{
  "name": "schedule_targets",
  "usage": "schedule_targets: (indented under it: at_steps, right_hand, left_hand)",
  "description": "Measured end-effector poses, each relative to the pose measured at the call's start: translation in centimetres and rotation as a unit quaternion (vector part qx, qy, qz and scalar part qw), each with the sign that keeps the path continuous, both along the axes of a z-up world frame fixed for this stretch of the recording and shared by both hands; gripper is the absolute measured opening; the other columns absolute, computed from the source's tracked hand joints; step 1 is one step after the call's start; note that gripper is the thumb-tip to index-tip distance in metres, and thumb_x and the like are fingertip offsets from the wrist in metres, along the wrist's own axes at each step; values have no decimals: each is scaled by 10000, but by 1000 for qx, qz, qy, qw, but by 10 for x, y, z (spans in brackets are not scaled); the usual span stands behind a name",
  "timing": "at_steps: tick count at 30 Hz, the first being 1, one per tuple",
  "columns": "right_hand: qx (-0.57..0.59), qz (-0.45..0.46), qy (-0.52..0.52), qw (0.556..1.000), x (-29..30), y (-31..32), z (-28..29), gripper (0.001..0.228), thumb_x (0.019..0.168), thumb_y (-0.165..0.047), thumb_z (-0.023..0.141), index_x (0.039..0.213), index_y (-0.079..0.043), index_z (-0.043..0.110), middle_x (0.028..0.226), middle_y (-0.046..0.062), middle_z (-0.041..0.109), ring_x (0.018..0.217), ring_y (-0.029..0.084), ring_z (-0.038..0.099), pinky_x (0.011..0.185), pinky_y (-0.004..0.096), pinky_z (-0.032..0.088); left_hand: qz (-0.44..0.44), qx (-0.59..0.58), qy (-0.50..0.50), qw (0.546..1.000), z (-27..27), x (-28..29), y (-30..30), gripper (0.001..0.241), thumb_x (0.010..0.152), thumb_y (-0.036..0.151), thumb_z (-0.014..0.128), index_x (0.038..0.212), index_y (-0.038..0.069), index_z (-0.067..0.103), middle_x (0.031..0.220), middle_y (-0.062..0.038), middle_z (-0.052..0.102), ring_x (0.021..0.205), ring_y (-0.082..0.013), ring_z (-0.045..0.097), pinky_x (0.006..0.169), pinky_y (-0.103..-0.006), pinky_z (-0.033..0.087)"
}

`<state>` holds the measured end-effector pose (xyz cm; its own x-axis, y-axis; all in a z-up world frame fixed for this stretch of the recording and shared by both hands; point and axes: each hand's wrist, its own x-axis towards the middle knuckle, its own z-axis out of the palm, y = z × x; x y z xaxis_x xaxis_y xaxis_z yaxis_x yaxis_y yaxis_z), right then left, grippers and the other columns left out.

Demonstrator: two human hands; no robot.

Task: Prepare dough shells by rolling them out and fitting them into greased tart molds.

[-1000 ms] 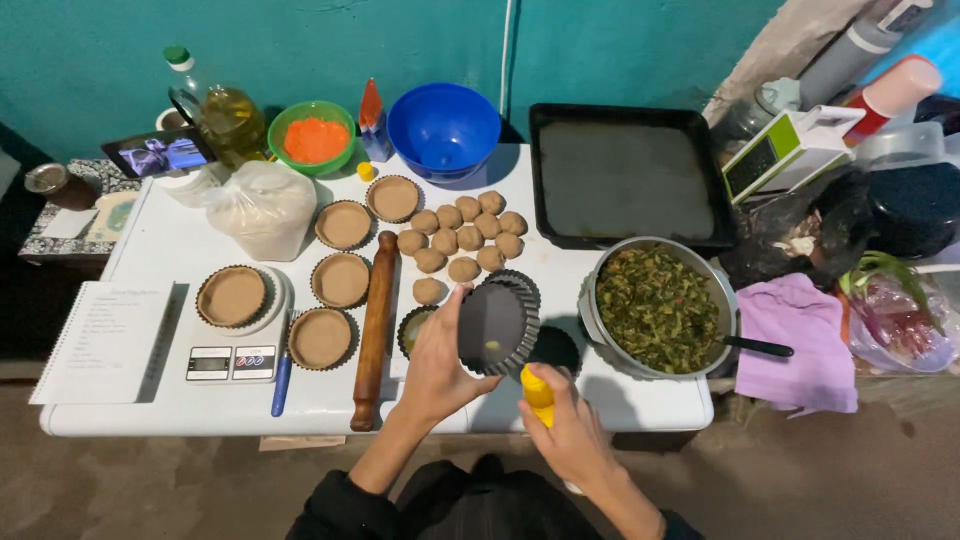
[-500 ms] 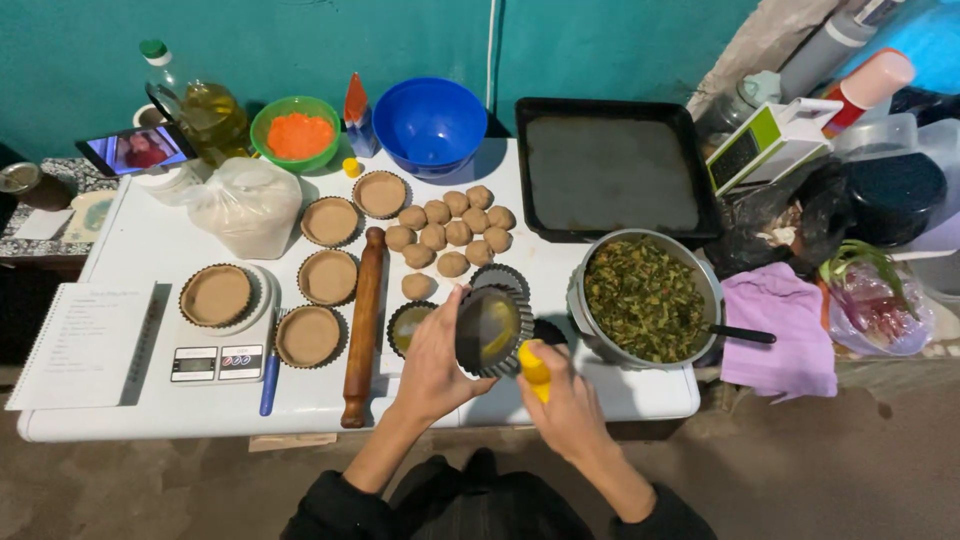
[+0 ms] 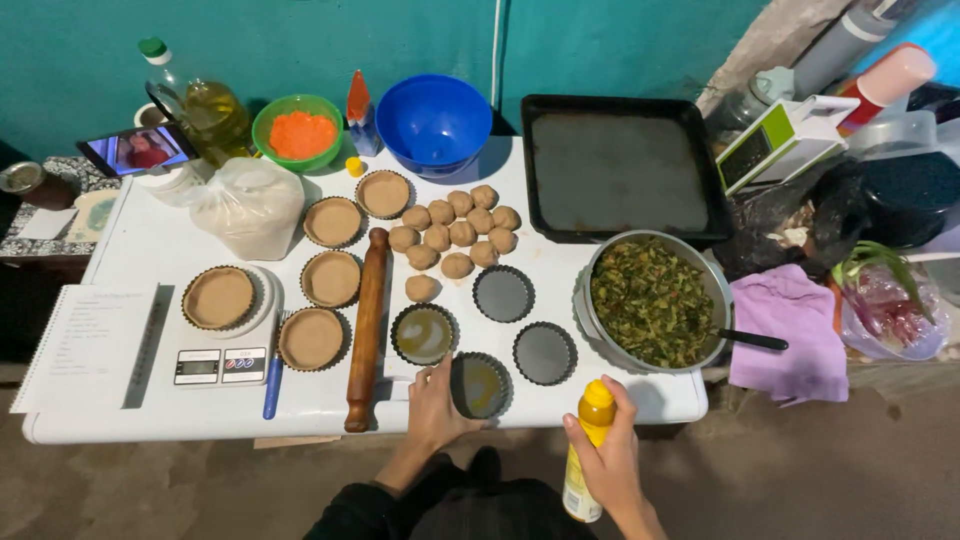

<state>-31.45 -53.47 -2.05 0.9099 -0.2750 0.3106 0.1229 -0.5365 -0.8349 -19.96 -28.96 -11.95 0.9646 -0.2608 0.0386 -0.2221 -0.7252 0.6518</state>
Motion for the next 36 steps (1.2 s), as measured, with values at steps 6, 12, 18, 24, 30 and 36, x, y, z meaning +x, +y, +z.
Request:
schedule_targets:
  at_steps: [6,12,18,24,30,36]
  right_hand:
    - [45,-66,50,996,0,-10,-3,748,881,-227,732,1492,-45,342,1251,190,585,1096,270,615,995,407,486]
    - [26,-94,27,995,4,-18,3,738,882,-208,735,1482,-30,344,1282,180,567,1106,259,601,993,403,475]
    - [21,-122,29,992,11,-23,8,744,878,-222,741,1481,-32,349,1291,182,572,1125,267,604,1015,398,468]
    - [33,-97,19,995,21,-22,4,721,876,-203,742,1453,-25,348,1366,190,538,1197,277,586,1038,399,446]
    - [177,-62,45,981,42,-40,-19,746,878,-108,750,1498,-82,336,1228,230,559,1010,331,638,882,467,522]
    - [104,1,29,994,87,13,18,654,863,-112,711,1422,-95,373,1191,214,601,932,393,680,774,504,572]
  left_hand:
    - [-55,106,-20,993,-4,7,0,1389,407,506,997,1516,5,328,1408,-144,510,1237,-340,461,989,-468,392]
    - [-43,135,-19,990,35,30,-21,1254,509,623,917,1479,18,400,1363,-187,514,1202,-355,469,961,-461,396]
    - [24,100,-69,992,-38,132,-59,455,972,383,641,1254,33,576,1130,-161,672,1065,-345,644,897,-475,518]
    - [57,165,48,984,-120,207,-79,474,957,243,608,1306,-58,497,1033,-238,712,945,-407,718,789,-508,590]
    - [65,65,30,995,-83,186,-49,447,890,225,693,1198,-42,510,976,-277,720,894,-443,697,787,-527,556]
    - [109,-204,37,972,79,109,-22,411,933,197,677,1285,65,512,928,-165,756,660,-279,757,619,-418,585]
